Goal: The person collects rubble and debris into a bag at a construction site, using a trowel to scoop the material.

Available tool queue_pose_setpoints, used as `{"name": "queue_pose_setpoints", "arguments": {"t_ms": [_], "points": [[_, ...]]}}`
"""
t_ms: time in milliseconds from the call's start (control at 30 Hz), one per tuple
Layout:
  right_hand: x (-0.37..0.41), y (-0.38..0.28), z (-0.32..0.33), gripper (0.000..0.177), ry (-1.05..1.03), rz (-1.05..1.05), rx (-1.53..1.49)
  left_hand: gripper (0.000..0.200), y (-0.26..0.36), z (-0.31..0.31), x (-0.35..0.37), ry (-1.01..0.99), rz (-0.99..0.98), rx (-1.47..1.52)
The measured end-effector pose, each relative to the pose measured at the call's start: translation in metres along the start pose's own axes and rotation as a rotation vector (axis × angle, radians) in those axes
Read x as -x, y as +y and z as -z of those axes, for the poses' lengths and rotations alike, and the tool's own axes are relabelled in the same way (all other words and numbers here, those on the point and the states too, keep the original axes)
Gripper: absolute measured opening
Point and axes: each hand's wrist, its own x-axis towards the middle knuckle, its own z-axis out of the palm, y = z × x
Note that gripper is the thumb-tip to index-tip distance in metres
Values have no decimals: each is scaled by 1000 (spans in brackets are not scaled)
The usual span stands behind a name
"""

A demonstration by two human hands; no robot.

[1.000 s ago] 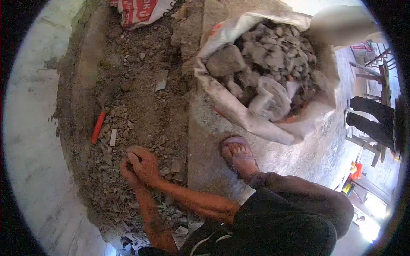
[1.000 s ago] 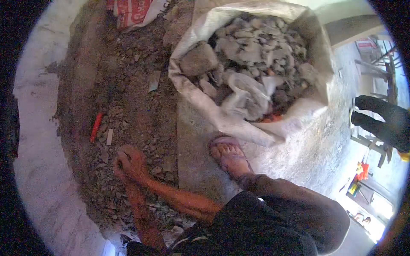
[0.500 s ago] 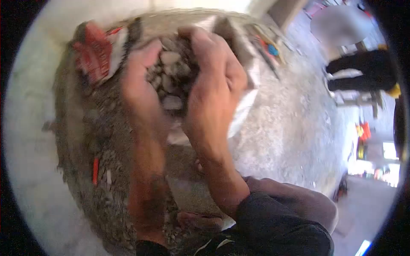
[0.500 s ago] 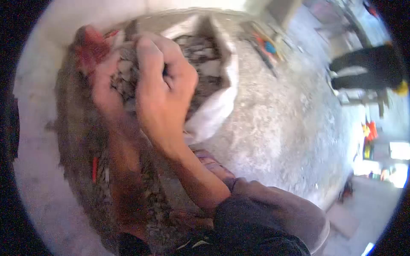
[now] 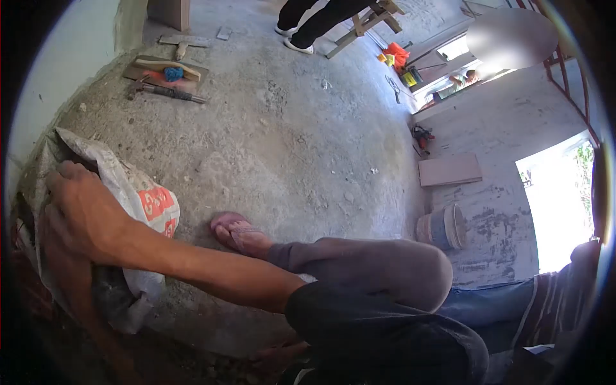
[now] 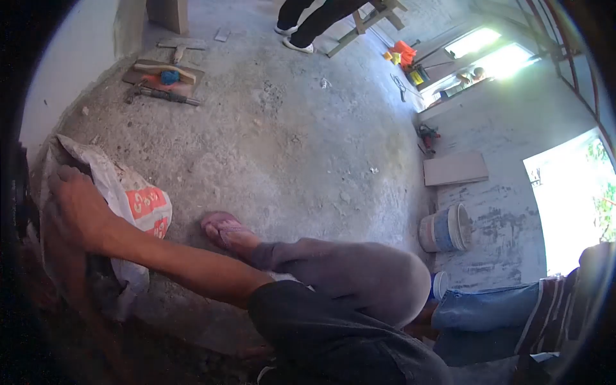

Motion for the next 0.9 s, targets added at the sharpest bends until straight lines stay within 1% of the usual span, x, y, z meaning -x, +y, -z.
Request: {"name": "queue_pose_setpoints", "arguments": {"t_ms": [100,167,233,300,333,400,433,500,533,600,633,667,700,733,767,833,867,900], "points": [[5,-7,14,18,0,73,-17,42,0,5,-3,41,-11,-21],[10,-10,30,20,-13,73,16,41,-5,17,5,76,-12,-30],[11,-9,36,23,-29,76,37,41,8,31,11,49,-2,-33],[18,-5,39,36,198,117,358,42,26,41,13,-54,7,-20],[22,-3,41,36,211,106,353,42,29,42,13,-63,-7,-26],[26,1,44,50,1,-89,358,42,34,40,11,-119,137,4],[28,3,47,50,6,-92,361,42,37,39,8,-119,130,7],[37,10,49,55,-104,-293,90,43,44,37,3,37,74,-32],[43,16,44,55,-99,-301,90,43,53,39,0,30,68,-29],[50,26,36,54,-104,-331,-37,44,70,45,-5,-130,98,-120],[52,27,34,53,-77,-334,-79,44,73,43,-9,-131,102,-121],[52,32,30,53,-83,-337,-85,43,74,41,-12,-127,18,-194],[55,39,24,51,-7,-293,-22,41,74,39,-14,-118,-65,-268],[61,41,14,50,59,-254,19,40,71,33,-18,-119,-113,-239],[60,43,18,41,-35,-323,95,39,82,24,-29,-95,-117,-168],[66,59,58,36,-31,-116,330,36,75,1,-41,-48,-78,-26],[72,63,56,35,-25,-65,404,34,68,-4,-40,-10,-52,8],[72,58,61,34,-2,-78,354,33,53,-2,-31,16,-45,-7]]}}
